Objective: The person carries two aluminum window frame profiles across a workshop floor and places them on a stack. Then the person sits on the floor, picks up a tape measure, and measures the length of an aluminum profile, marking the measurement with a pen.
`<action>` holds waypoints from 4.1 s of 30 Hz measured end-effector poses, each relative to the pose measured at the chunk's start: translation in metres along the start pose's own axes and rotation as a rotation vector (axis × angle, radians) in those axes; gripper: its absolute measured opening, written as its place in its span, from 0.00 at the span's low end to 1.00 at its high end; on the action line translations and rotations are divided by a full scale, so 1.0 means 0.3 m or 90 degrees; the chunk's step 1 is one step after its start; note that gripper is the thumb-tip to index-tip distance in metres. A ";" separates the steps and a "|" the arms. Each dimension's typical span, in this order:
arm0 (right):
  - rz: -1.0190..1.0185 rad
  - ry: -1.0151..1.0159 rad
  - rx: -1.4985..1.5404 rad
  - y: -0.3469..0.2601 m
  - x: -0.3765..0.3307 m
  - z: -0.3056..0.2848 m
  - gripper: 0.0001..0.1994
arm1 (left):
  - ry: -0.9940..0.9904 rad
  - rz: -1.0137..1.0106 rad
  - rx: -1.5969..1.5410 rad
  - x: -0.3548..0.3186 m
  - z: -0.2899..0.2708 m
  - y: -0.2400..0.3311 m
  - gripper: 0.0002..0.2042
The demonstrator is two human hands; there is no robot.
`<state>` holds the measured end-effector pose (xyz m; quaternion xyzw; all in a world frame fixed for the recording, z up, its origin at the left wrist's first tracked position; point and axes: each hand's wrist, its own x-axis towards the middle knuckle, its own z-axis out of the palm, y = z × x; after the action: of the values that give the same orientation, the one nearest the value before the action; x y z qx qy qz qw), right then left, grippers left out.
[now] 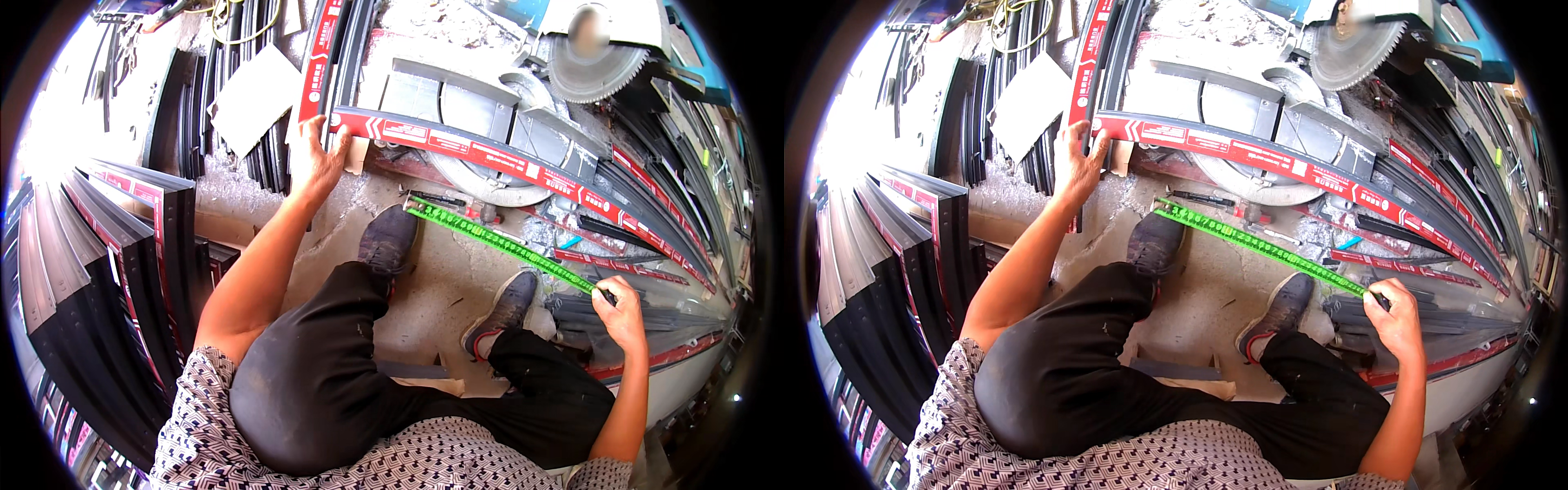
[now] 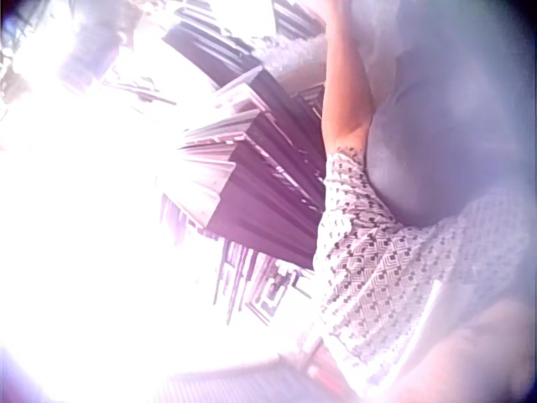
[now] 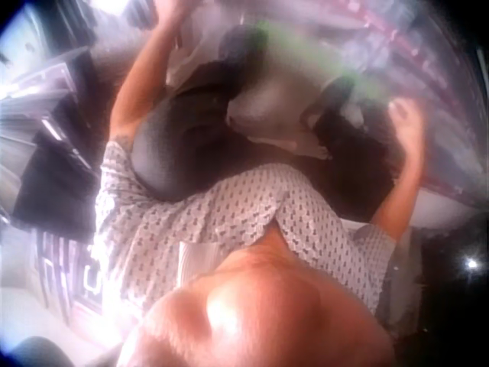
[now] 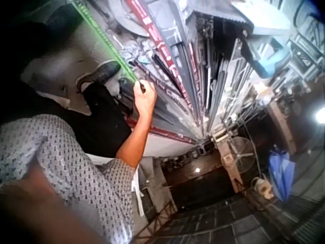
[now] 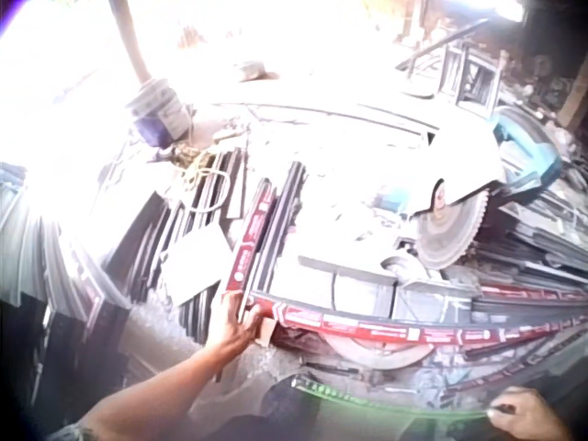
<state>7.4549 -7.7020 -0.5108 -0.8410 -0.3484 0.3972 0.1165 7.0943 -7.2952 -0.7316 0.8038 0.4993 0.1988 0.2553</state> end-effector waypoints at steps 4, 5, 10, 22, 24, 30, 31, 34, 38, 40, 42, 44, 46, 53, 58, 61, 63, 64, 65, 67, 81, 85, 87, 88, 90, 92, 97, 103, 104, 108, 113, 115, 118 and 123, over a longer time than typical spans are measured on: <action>0.010 0.026 0.000 -0.019 0.013 0.004 0.07 | -0.057 -0.078 -0.102 -0.035 0.011 -0.021 0.26; 0.017 0.028 -0.005 -0.025 0.014 0.003 0.07 | -0.050 -0.072 -0.101 -0.031 0.014 -0.014 0.26; 0.016 0.030 -0.015 -0.035 0.023 0.010 0.07 | -0.044 -0.106 -0.167 -0.018 0.046 -0.037 0.24; 0.022 0.049 -0.030 -0.080 0.157 0.060 0.08 | -0.027 -0.164 -0.260 -0.014 0.057 -0.041 0.20; 0.014 0.061 -0.031 -0.099 0.198 0.079 0.08 | -0.034 -0.181 -0.280 -0.012 0.056 -0.047 0.20; 0.009 0.056 -0.033 -0.137 0.312 0.138 0.09 | -0.016 -0.188 -0.260 -0.016 0.054 -0.016 0.21; 0.012 0.051 -0.033 -0.138 0.329 0.148 0.09 | -0.017 -0.203 -0.272 -0.014 0.055 -0.011 0.21; 0.046 0.024 -0.041 -0.155 0.383 0.164 0.09 | -0.023 -0.251 -0.302 -0.013 0.052 -0.003 0.21; 0.023 0.030 -0.025 -0.180 0.437 0.183 0.09 | -0.023 -0.248 -0.387 -0.012 0.057 -0.002 0.19; -0.010 0.043 -0.044 -0.210 0.457 0.189 0.09 | -0.018 -0.256 -0.422 -0.013 0.064 -0.014 0.19; -0.022 0.048 -0.057 -0.219 0.479 0.191 0.10 | -0.009 -0.259 -0.438 -0.014 0.072 -0.020 0.18; -0.031 0.050 -0.058 -0.221 0.502 0.196 0.10 | -0.008 -0.262 -0.465 -0.011 0.077 -0.027 0.17; -0.057 0.057 -0.071 -0.221 0.524 0.204 0.10 | -0.015 -0.264 -0.504 -0.007 0.075 -0.037 0.16; -0.035 0.026 -0.071 -0.275 0.566 0.213 0.10 | -0.011 -0.238 -0.439 -0.015 0.064 -0.031 0.17; -0.075 0.033 -0.066 -0.245 0.592 0.222 0.10 | -0.046 -0.262 -0.467 -0.027 0.075 -0.026 0.19; -0.065 0.035 -0.049 -0.262 0.595 0.231 0.11 | -0.066 -0.268 -0.481 -0.027 0.080 -0.041 0.21; -0.057 0.038 -0.034 -0.251 0.598 0.234 0.11 | -0.072 -0.304 -0.552 -0.023 0.076 -0.004 0.23; -0.053 0.051 -0.028 -0.247 0.602 0.240 0.11 | -0.082 -0.317 -0.563 -0.015 0.073 0.011 0.25; -0.058 0.061 -0.024 -0.242 0.609 0.247 0.11 | -0.094 -0.323 -0.541 -0.011 0.071 0.018 0.27; -0.105 0.088 -0.053 -0.231 0.623 0.262 0.10 | -0.082 -0.334 -0.547 -0.009 0.065 0.030 0.28; -0.074 0.141 0.046 -0.175 0.644 0.397 0.08 | -0.070 -0.283 -0.499 -0.032 0.089 0.007 0.30; -0.075 0.167 0.037 -0.176 0.640 0.400 0.08 | -0.065 -0.297 -0.551 -0.021 0.101 0.001 0.28; -0.088 0.176 0.025 -0.172 0.637 0.406 0.08 | -0.060 -0.321 -0.598 -0.027 0.104 0.006 0.28; -0.090 0.176 0.018 -0.171 0.641 0.408 0.08 | -0.060 -0.320 -0.598 -0.020 0.106 0.005 0.27; -0.097 0.177 0.016 -0.167 0.641 0.409 0.08 | -0.049 -0.297 -0.588 -0.021 0.112 0.000 0.27; -0.109 0.176 0.029 -0.165 0.641 0.412 0.08 | -0.033 -0.290 -0.593 -0.027 0.111 0.002 0.27; -0.102 0.185 0.040 -0.166 0.637 0.416 0.07 | -0.047 -0.316 -0.597 -0.015 0.084 0.023 0.27; -0.090 0.185 0.021 -0.187 0.637 0.420 0.07 | -0.066 -0.374 -0.631 0.000 0.074 0.024 0.26; -0.086 0.186 0.016 -0.193 0.639 0.422 0.07 | -0.065 -0.376 -0.629 0.001 0.072 0.023 0.26; -0.067 0.164 0.019 -0.216 0.636 0.418 0.08 | -0.040 -0.397 -0.626 0.007 0.058 0.042 0.25; -0.066 0.146 0.012 -0.199 0.638 0.416 0.08 | -0.022 -0.428 -0.643 0.025 0.053 0.067 0.25; -0.056 0.127 -0.001 -0.199 0.644 0.414 0.08 | -0.028 -0.427 -0.640 0.020 0.046 0.067 0.27; -0.061 0.116 -0.016 -0.208 0.651 0.409 0.08 | -0.017 -0.417 -0.594 0.019 0.069 0.043 0.25; -0.054 0.119 -0.019 -0.203 0.658 0.407 0.09 | 0.002 -0.405 -0.581 0.017 0.093 0.039 0.25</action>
<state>7.4206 -7.5334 -0.6781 -0.8605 -0.3773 0.3066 0.1522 7.1205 -7.3007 -0.7463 0.4213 0.5809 0.3091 0.6241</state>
